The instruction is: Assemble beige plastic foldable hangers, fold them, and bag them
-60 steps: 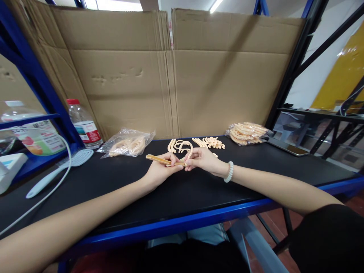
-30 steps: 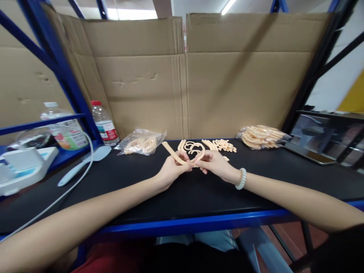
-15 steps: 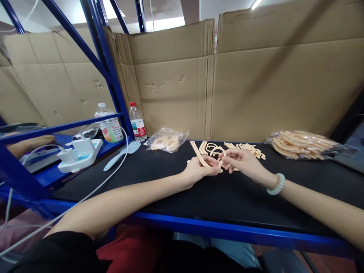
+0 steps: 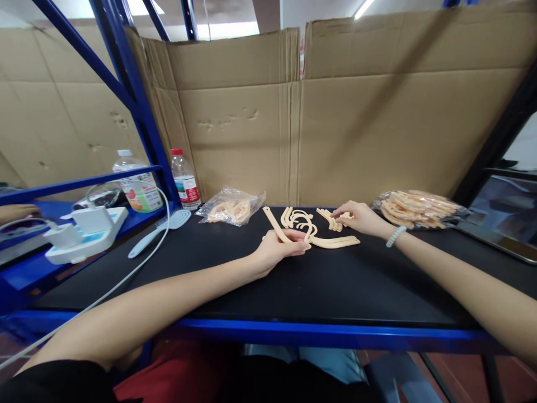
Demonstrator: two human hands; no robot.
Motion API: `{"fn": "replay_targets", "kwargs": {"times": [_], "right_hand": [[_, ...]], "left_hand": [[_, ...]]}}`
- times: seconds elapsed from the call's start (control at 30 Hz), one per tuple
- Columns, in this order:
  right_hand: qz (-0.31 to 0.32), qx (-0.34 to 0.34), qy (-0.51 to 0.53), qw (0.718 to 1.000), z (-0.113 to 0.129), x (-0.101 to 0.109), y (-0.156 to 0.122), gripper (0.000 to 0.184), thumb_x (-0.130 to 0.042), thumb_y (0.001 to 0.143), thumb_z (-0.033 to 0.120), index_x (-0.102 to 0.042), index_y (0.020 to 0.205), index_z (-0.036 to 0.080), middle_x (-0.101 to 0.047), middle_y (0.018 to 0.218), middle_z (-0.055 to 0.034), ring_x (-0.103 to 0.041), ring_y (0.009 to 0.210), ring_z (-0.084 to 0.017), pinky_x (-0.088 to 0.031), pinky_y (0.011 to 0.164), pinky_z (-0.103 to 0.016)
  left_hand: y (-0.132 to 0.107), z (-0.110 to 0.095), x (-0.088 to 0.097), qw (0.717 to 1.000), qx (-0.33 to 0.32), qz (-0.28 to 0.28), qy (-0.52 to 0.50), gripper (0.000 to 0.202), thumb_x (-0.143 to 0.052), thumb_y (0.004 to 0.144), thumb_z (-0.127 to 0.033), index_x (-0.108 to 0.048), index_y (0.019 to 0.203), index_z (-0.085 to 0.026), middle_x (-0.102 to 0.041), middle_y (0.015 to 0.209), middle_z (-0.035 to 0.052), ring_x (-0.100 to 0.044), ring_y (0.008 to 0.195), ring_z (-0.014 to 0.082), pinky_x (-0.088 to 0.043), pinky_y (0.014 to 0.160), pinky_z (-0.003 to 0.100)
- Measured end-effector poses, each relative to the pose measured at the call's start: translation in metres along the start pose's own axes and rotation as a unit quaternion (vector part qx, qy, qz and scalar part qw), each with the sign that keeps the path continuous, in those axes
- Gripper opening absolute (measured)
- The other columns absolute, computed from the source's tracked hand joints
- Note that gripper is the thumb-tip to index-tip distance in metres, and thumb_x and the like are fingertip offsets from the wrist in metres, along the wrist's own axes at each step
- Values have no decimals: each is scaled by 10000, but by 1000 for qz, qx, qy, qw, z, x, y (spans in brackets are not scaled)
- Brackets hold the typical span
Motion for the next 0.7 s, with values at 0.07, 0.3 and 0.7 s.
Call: {"fn": "replay_targets", "kwargs": {"times": [0.07,0.3,0.7], "right_hand": [[28,44,-21,998,4,-10,0,234,-543,800,287,-717,928,198,-706,939,-71,-604,920,-236,-460,837,-375],[75,80,-45,993,5,-33,-1,248,-548,817,299,-710,958,176,-690,967,-94,-562,975,-254,-442,874,-391],[-2,-77,244,967,-20,-15,4,299,-599,781,411,-640,914,146,-684,810,-87,-603,617,-146,-495,598,-309]], "left_hand": [[1,0,0,1000,-1,1,2,351,-859,548,-225,-722,846,-101,-712,842,89,-677,829,191,-549,852,350],[0,1,-1,1000,8,-1,-3,330,-855,553,-204,-720,836,-103,-706,814,74,-672,801,166,-555,828,314],[0,-3,-2,1000,-11,4,2,328,-857,548,-216,-704,816,-107,-693,773,53,-661,782,157,-552,817,328]]}}
Point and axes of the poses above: each hand's wrist, its own y-axis towards the middle knuckle, its own x-axis out of the back of the hand, z = x × y, the point moved 10 cm from there along y, towards the middle knuckle
